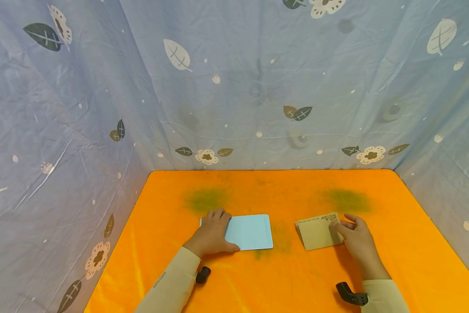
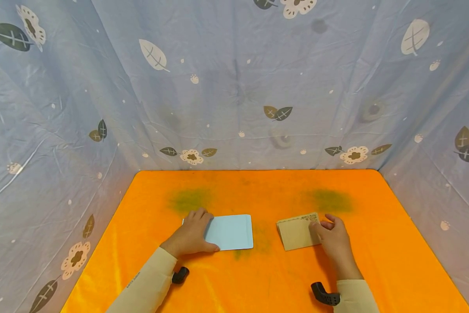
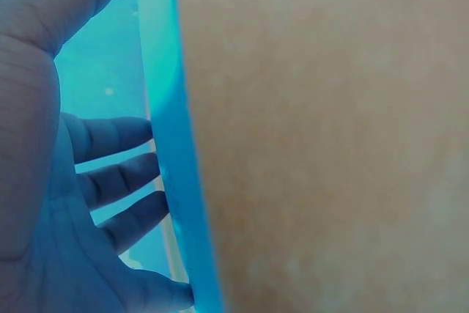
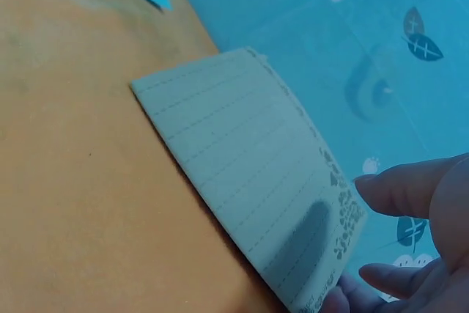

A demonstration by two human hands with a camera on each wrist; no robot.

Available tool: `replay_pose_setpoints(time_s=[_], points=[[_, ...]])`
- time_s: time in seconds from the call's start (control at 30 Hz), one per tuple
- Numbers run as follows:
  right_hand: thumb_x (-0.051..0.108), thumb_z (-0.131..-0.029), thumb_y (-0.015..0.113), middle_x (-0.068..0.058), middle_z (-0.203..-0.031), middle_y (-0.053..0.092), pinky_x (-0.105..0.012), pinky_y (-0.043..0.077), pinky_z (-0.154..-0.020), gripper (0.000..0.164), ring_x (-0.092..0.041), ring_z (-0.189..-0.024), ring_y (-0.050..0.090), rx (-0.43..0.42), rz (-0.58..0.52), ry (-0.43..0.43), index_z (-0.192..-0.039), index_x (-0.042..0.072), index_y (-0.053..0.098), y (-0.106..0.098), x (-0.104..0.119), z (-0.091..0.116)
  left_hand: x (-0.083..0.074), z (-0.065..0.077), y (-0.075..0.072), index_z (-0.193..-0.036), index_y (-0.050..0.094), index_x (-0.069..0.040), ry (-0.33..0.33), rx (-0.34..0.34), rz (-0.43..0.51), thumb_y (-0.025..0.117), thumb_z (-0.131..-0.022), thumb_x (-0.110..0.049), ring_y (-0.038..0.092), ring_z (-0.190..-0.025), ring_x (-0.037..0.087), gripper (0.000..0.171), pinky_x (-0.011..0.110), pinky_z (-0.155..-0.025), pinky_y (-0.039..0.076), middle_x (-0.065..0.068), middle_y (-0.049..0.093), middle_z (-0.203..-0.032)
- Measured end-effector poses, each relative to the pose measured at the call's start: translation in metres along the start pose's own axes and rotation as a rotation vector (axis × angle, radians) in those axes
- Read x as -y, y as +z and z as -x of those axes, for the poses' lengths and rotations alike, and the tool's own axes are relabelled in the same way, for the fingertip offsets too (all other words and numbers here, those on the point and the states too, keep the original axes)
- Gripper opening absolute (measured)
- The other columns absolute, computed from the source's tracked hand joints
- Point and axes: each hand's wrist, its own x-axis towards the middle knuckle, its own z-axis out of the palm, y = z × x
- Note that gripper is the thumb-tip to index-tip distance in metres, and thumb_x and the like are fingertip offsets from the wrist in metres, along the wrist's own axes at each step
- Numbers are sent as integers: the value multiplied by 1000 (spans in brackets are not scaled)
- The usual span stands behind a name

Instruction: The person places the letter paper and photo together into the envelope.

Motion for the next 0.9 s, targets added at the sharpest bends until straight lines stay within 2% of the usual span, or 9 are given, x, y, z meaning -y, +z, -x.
replay_pose_setpoints(time_s=[0.13, 0.3, 0.47, 0.57, 0.7, 0.9], points=[[35, -114, 60, -32, -152, 45, -23, 49, -85, 89, -37, -132, 51, 0, -5, -17, -168, -11, 7, 0, 1, -2, 1, 0, 1, -142, 58, -7, 3, 1, -8, 94, -77, -62, 44, -127, 40, 92, 66, -100, 42, 12, 49, -137], [31, -114, 61, -27, -149, 48, -29, 52, -83, 87, -22, -114, 58, 15, -21, -17, -169, -10, 8, 2, -3, -2, 1, 0, 2, -142, 58, -8, 8, -2, -13, 93, -77, -63, 45, -125, 38, 91, 64, -98, 42, 10, 49, -136], [32, -114, 63, -30, -154, 42, -30, 51, -85, 85, -26, -117, 59, 40, -38, -16, -169, -8, 13, 4, -4, -2, 1, -1, 2, -139, 59, -8, 19, -14, -5, 94, -77, -61, 46, -121, 38, 89, 63, -95, 43, 10, 50, -131], [29, -112, 66, -30, -154, 44, -30, 52, -85, 82, -24, -114, 61, 44, -45, -19, -169, -7, 19, 7, -2, -1, 1, -1, 2, -139, 59, -8, 16, -13, -2, 94, -77, -61, 46, -120, 38, 89, 64, -96, 43, 10, 50, -132], [22, -110, 70, -28, -145, 54, -30, 55, -82, 75, -17, -103, 65, 52, -63, -42, -165, -8, 29, 12, -1, 2, 1, -1, 2, -141, 59, -8, 6, -6, 2, 94, -77, -61, 46, -122, 39, 90, 67, -99, 42, 11, 50, -134], [15, -110, 68, -19, -126, 65, -32, 55, -80, 64, -18, -96, 66, 68, -63, -77, -160, -10, 36, 15, -4, 1, 1, -1, 2, -141, 59, -7, 5, -4, 5, 94, -77, -61, 45, -123, 40, 90, 68, -101, 41, 11, 50, -134]])
